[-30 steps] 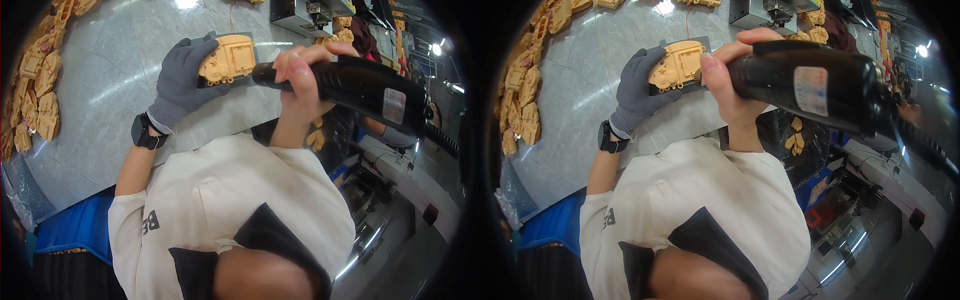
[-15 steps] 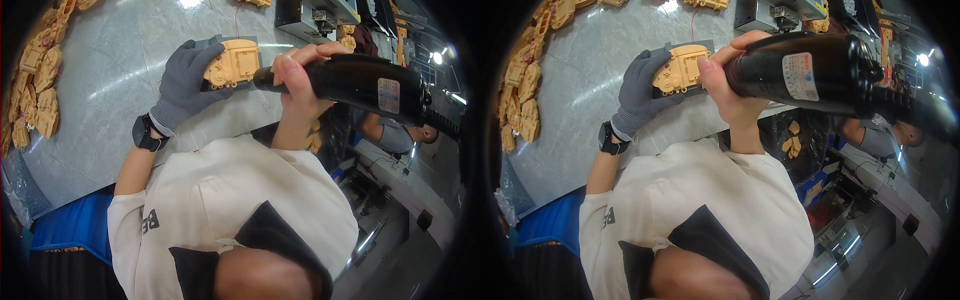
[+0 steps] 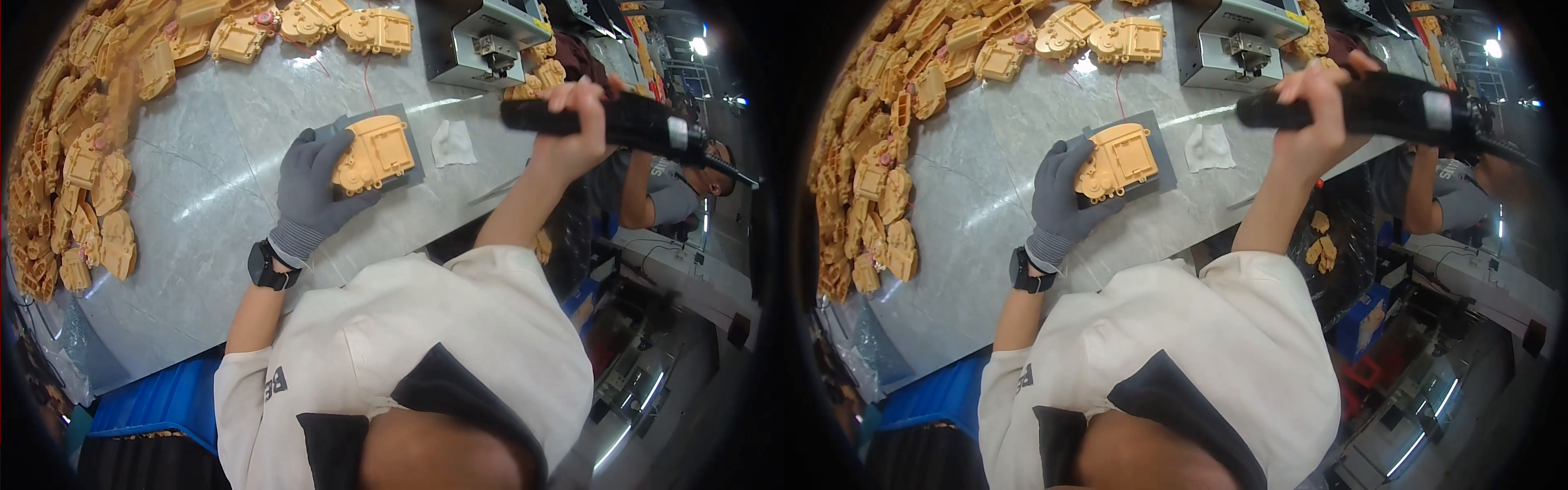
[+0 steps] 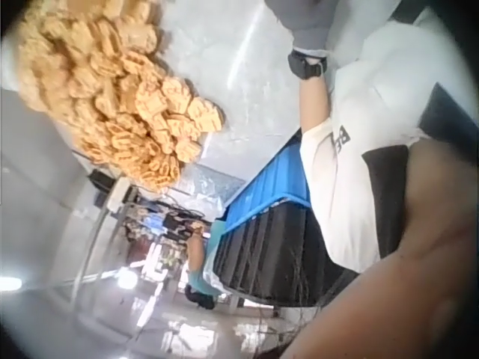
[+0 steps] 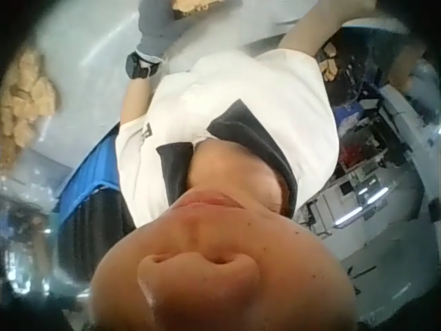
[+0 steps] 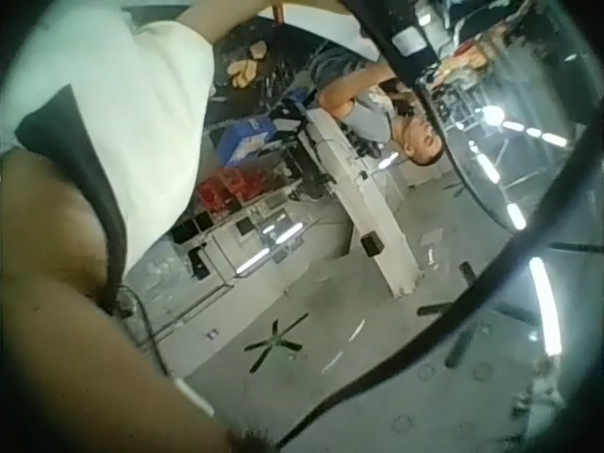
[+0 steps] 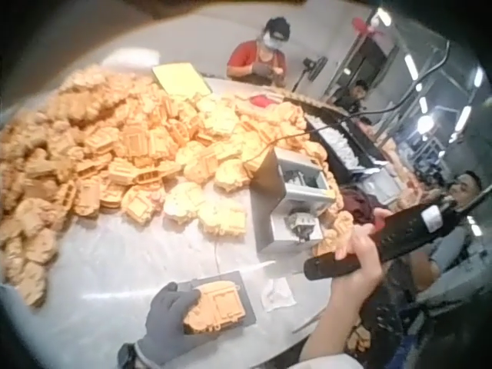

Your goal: The person assembles plastic toy parts by positioning each piece onto a fixture and driving screws into it with an electric screwdriver.

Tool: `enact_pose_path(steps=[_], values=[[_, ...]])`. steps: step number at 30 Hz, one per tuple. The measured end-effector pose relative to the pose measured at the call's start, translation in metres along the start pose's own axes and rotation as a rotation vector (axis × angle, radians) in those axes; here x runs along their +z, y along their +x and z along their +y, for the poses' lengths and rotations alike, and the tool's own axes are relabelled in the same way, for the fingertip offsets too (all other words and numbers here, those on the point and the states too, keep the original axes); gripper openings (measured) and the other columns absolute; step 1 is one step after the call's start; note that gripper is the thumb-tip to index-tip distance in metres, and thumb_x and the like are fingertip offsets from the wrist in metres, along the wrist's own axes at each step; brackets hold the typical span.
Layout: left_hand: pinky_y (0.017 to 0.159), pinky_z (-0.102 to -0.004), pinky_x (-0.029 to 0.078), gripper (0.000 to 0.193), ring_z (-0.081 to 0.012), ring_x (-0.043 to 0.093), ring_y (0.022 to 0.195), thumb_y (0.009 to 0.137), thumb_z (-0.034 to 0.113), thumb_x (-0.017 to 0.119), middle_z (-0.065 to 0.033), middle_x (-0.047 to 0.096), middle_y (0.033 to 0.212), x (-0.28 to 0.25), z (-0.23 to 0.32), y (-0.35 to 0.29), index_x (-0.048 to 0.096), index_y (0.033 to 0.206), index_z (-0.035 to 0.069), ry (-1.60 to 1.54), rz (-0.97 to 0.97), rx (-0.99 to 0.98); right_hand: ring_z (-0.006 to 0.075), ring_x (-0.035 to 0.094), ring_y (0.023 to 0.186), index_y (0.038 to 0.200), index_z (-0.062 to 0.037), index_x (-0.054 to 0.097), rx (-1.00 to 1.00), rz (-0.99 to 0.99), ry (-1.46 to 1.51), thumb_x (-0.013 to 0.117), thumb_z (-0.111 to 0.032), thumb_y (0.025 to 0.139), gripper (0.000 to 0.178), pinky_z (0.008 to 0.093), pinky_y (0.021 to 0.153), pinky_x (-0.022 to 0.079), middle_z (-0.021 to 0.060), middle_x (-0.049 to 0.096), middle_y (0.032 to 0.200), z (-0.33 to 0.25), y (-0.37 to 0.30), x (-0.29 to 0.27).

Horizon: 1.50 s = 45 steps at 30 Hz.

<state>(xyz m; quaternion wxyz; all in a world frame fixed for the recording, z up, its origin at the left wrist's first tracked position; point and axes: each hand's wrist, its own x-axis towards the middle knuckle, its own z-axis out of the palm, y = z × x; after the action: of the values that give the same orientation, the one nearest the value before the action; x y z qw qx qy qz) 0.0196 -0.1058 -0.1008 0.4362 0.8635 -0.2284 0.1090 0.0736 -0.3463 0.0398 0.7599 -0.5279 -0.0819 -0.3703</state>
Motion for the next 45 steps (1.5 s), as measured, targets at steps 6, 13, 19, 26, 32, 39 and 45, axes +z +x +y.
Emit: enact_pose_path(steps=[6, 13, 19, 26, 32, 39, 45], values=[[0.099, -0.0481, 0.037, 0.076, -0.034, 0.052, 0.099, 0.062, 0.038, 0.08, -0.0134, 0.056, 0.102, 0.0, -0.006, 0.003, 0.049, 0.125, 0.009, -0.065, -0.014, -0.011, 0.0104, 0.051, 0.05, 0.098, 0.0037, 0.051, -0.177, 0.042, -0.565, 0.063, 0.003, 0.076, 0.024, 0.023, 0.05, 0.04, 0.0027, 0.054, 0.065, 0.074, 0.088, -0.045], [0.1, -0.0477, 0.037, 0.077, -0.0331, 0.053, 0.098, 0.062, 0.037, 0.081, -0.0133, 0.057, 0.102, -0.003, -0.005, 0.001, 0.049, 0.126, 0.009, -0.01, 0.005, 0.006, 0.0161, 0.051, 0.047, 0.105, 0.0038, 0.046, -0.084, -0.113, -0.534, 0.063, 0.011, 0.071, 0.039, 0.0297, 0.051, 0.045, 0.0083, 0.053, 0.06, 0.053, 0.045, -0.012], [0.1, -0.0466, 0.038, 0.075, -0.0327, 0.052, 0.1, 0.063, 0.032, 0.079, -0.0106, 0.055, 0.107, 0.0, -0.002, 0.007, 0.047, 0.128, 0.013, -0.037, 0.01, 0.097, 0.0171, 0.051, 0.052, 0.128, 0.001, 0.026, -0.012, -0.341, 0.127, 0.059, 0.001, 0.076, 0.061, 0.0329, 0.055, 0.048, 0.0078, 0.054, 0.066, 0.002, -0.069, 0.035], [0.097, -0.0442, 0.041, 0.074, -0.0329, 0.052, 0.101, 0.064, 0.031, 0.079, -0.0108, 0.055, 0.105, 0.005, -0.01, 0.0, 0.047, 0.128, 0.014, -0.054, 0.003, 0.024, 0.0187, 0.05, 0.051, 0.135, -0.0005, 0.019, 0.158, -0.453, -0.166, 0.053, -0.001, 0.076, 0.068, 0.0368, 0.056, 0.046, 0.0086, 0.048, 0.064, -0.004, -0.104, 0.052], [0.096, -0.0437, 0.041, 0.074, -0.032, 0.053, 0.099, 0.063, 0.031, 0.079, -0.0106, 0.056, 0.104, 0.002, -0.007, -0.002, 0.048, 0.128, 0.013, -0.084, 0.024, 0.045, 0.0119, 0.057, 0.06, 0.123, 0.0016, 0.035, 0.173, -0.454, -0.067, 0.066, 0.005, 0.074, 0.057, 0.0242, 0.065, 0.046, 0.0056, 0.059, 0.067, 0.004, -0.112, 0.047], [0.098, -0.0442, 0.04, 0.075, -0.0294, 0.054, 0.097, 0.063, 0.03, 0.079, -0.0091, 0.057, 0.103, 0.004, -0.009, -0.002, 0.047, 0.129, 0.013, -0.097, 0.035, 0.075, 0.0178, 0.049, 0.048, 0.12, -0.0039, 0.032, 0.032, -0.556, -0.312, 0.056, 0.005, 0.074, 0.052, 0.0315, 0.051, 0.044, 0.0083, 0.05, 0.061, 0.018, -0.11, 0.049], [0.098, -0.0449, 0.039, 0.075, -0.0294, 0.054, 0.093, 0.063, 0.03, 0.078, -0.0092, 0.057, 0.097, 0.006, -0.013, 0.0, 0.047, 0.129, 0.012, -0.128, 0.029, 0.083, 0.0172, 0.049, 0.047, 0.11, -0.0067, 0.037, 0.049, -0.647, -0.354, 0.059, 0.008, 0.072, 0.046, 0.0296, 0.048, 0.043, 0.0075, 0.052, 0.061, 0.02, -0.107, 0.051]])
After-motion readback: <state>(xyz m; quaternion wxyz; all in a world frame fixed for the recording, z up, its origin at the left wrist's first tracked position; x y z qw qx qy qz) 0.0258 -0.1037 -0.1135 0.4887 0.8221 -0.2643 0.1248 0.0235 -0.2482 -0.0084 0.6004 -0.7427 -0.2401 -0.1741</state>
